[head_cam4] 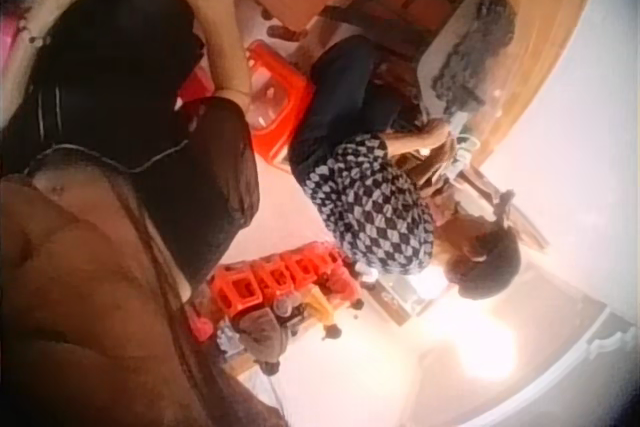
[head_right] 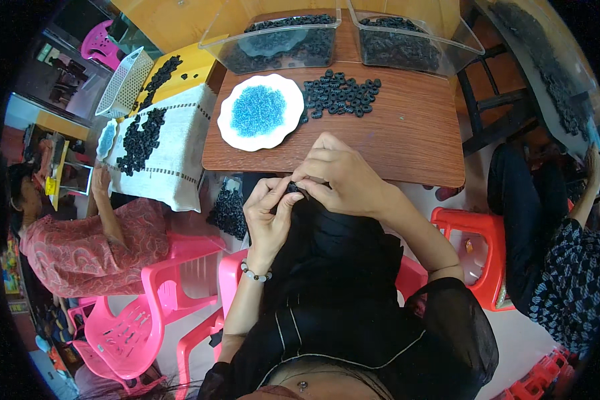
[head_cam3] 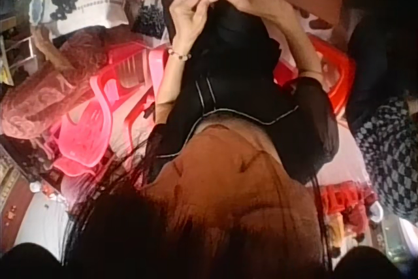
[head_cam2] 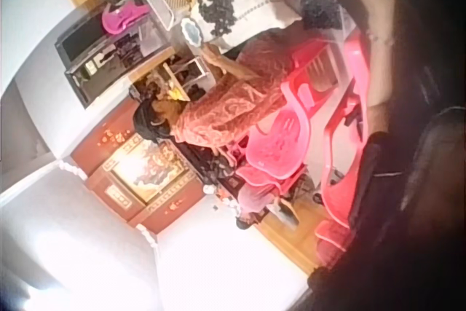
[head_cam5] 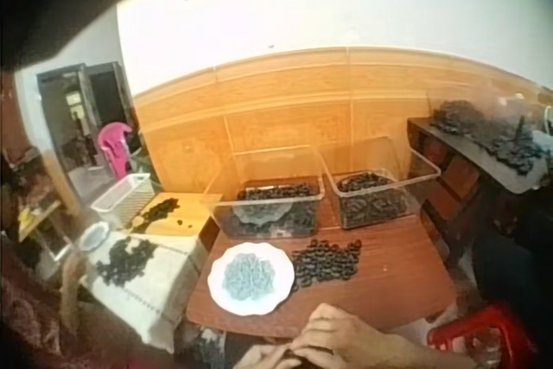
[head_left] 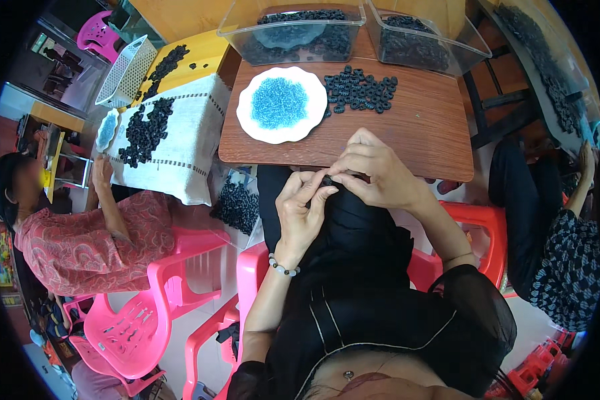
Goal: Placing small blue beads into black circular components.
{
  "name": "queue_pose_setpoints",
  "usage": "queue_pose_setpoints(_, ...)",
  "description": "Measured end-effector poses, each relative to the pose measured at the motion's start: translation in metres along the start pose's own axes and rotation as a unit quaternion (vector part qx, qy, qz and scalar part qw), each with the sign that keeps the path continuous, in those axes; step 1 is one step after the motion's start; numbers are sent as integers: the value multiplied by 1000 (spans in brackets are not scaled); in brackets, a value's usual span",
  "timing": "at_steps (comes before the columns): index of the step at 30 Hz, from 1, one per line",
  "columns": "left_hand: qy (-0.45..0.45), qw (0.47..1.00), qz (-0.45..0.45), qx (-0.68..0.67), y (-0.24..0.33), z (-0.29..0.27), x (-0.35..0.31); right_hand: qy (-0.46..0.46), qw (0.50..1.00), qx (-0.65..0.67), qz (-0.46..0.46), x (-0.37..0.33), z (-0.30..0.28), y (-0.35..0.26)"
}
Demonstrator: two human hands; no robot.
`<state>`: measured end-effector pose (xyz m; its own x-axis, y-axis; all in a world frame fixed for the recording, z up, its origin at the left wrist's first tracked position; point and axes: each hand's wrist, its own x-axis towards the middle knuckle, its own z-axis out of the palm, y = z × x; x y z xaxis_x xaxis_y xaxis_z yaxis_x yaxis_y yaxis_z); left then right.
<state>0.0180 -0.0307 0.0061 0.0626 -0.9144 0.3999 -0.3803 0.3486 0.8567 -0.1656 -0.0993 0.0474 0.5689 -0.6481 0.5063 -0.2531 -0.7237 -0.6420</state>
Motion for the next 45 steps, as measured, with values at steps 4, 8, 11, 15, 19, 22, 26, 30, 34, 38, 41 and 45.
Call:
queue_pose_setpoints(4, -5, 1000, 11, -9, 1, 1, -1, -17, 1000, 10, -19, -3, 0, 2)
queue_pose_setpoints(8, -5, 998, -17, -57, -6, 4, -3, -45, 999, 1, -8, -9, -2, 0)
queue_pose_setpoints(11, -23, 993, -54, -104, -12, 7, -9, -17, 1000, 19, 3, -13, -1, 4)
queue_pose_setpoints(15, -33, 976, -114, -185, -18, 13, -14, -21, 996, -11, 87, -15, -19, 14)
queue_pose_setpoints(19, -37, 958, -165, -231, -18, 16, -20, 49, 977, -2, 206, -29, -29, 58)
queue_pose_setpoints(22, -46, 950, -174, -256, -24, 22, -26, 66, 964, -129, 222, -33, -44, 89)
queue_pose_setpoints(26, -58, 949, -185, -248, -24, 28, -32, 68, 949, -179, 250, -28, -52, 103)
queue_pose_setpoints(30, -68, 949, -197, -237, -23, 34, -37, 81, 960, -221, 149, -16, -41, 116)
queue_pose_setpoints(34, -73, 945, -213, -238, -22, 36, -41, 76, 956, -254, 127, 2, -27, 125)
queue_pose_setpoints(38, -67, 945, -211, -239, -24, 33, -43, 59, 948, -286, 128, 6, -22, 135)
queue_pose_setpoints(41, -63, 946, -215, -235, -23, 30, -43, 44, 939, -308, 149, 7, -18, 135)
queue_pose_setpoints(45, -65, 945, -218, -236, -27, 30, -42, 92, 952, -274, 103, 5, -19, 135)
